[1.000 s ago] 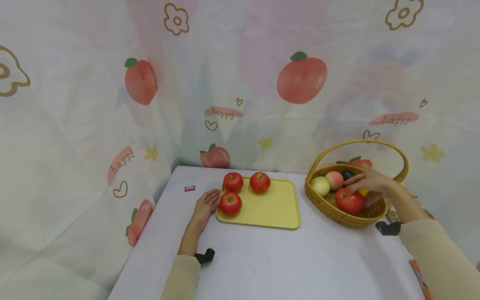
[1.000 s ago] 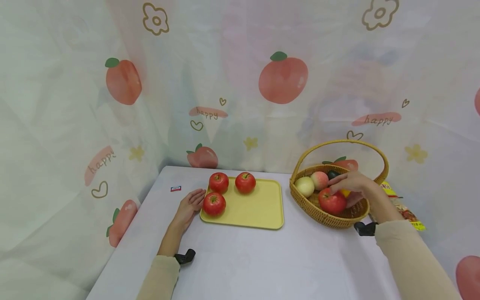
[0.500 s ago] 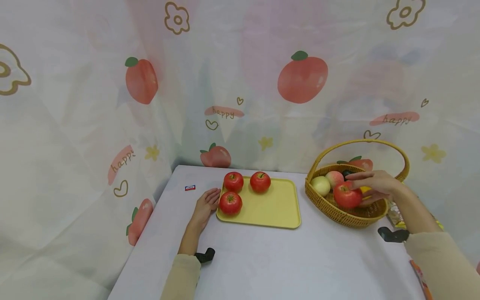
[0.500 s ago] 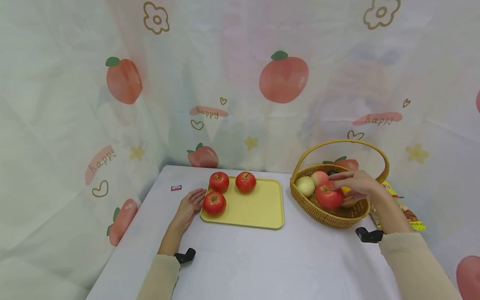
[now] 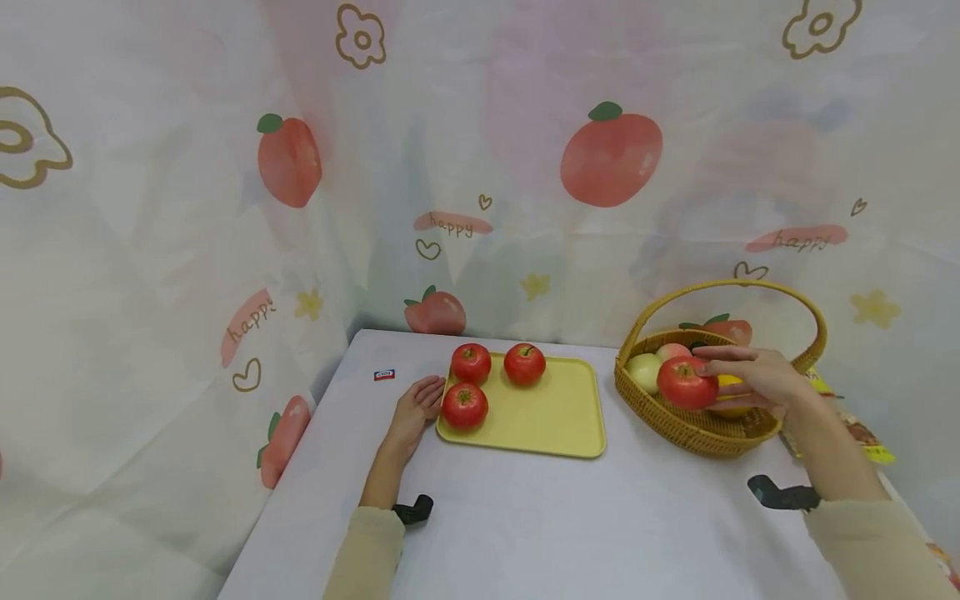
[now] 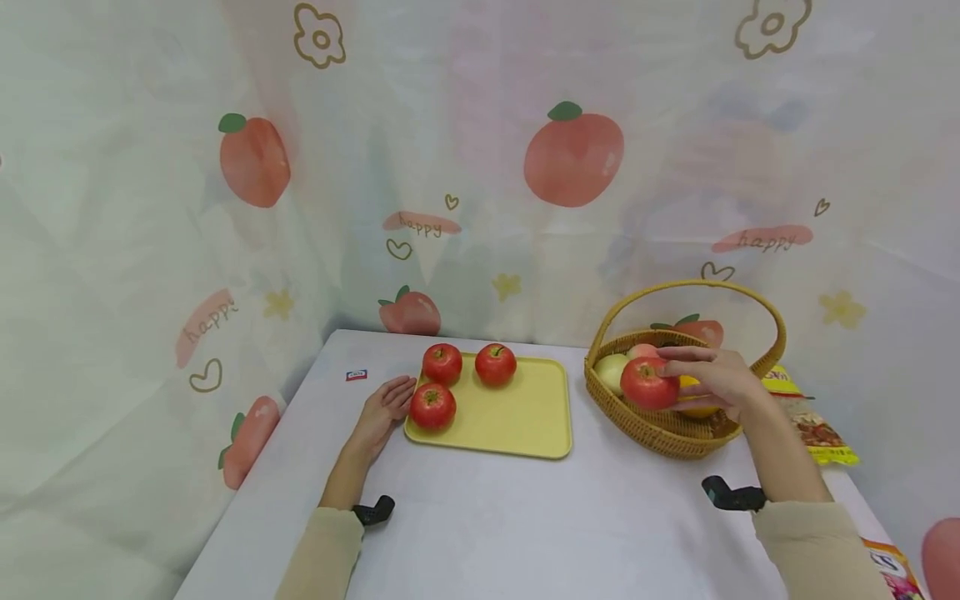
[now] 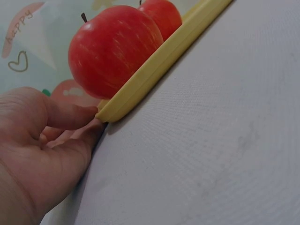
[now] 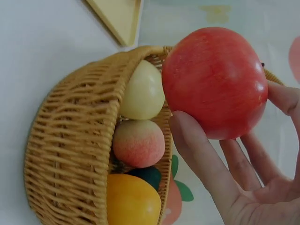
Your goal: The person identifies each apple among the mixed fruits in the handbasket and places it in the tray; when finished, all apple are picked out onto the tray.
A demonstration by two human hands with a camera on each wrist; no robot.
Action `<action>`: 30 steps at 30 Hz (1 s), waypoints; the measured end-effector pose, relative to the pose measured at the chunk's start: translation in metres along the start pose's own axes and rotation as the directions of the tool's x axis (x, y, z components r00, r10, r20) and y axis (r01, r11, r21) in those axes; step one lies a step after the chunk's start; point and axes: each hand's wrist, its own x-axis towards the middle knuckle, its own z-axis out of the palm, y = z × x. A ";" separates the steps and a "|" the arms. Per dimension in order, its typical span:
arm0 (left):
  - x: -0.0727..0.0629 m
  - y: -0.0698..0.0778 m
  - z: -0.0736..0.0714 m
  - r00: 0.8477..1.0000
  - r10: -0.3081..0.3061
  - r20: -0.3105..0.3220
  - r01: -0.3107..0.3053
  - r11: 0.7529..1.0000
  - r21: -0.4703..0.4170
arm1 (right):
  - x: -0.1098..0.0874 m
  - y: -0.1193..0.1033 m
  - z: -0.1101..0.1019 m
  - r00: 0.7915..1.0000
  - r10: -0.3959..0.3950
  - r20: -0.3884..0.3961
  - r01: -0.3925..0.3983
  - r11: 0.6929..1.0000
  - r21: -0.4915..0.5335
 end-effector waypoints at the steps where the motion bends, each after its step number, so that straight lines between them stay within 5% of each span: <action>1: 0.000 0.000 0.000 1.000 0.000 0.001 0.000 1.000 0.003 | -0.001 0.002 0.002 1.000 -0.003 -0.011 0.003 1.000 0.011; 16: -0.002 0.002 0.000 1.000 -0.014 -0.005 0.014 1.000 0.019 | -0.011 0.009 0.039 0.998 -0.051 -0.044 0.063 0.938 0.340; 30: -0.002 0.002 0.001 1.000 -0.010 0.000 0.010 1.000 0.017 | -0.007 0.009 0.067 0.998 -0.020 -0.061 0.045 0.898 0.437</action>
